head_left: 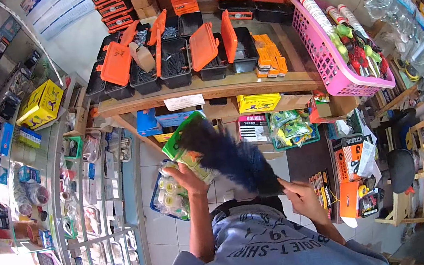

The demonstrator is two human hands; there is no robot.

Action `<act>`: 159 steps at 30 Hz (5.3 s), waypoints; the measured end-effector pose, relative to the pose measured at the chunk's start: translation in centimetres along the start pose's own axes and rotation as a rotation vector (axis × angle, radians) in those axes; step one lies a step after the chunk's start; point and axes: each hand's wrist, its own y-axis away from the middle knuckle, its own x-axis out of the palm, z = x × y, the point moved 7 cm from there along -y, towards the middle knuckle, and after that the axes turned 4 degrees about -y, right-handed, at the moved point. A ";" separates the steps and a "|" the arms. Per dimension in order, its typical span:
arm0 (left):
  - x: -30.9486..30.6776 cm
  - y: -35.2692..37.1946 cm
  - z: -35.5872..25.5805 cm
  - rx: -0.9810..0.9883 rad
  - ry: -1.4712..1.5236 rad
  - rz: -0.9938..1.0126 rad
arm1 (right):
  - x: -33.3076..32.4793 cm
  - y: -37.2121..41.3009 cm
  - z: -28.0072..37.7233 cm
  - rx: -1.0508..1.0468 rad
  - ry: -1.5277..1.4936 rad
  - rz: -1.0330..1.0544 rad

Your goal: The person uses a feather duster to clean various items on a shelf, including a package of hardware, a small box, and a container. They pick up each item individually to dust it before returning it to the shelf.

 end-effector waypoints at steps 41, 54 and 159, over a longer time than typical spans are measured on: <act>-0.3 0.7 -0.3 0.036 -0.152 -0.028 | -0.9 0.1 -1.5 -0.039 0.065 -0.050; -4.3 -0.9 1.2 0.090 -0.161 -0.213 | -0.6 0.2 -1.0 -0.198 0.078 0.015; -2.4 5.4 6.6 -0.460 -0.408 0.588 | 0.9 -2.5 -10.7 0.252 -0.295 0.447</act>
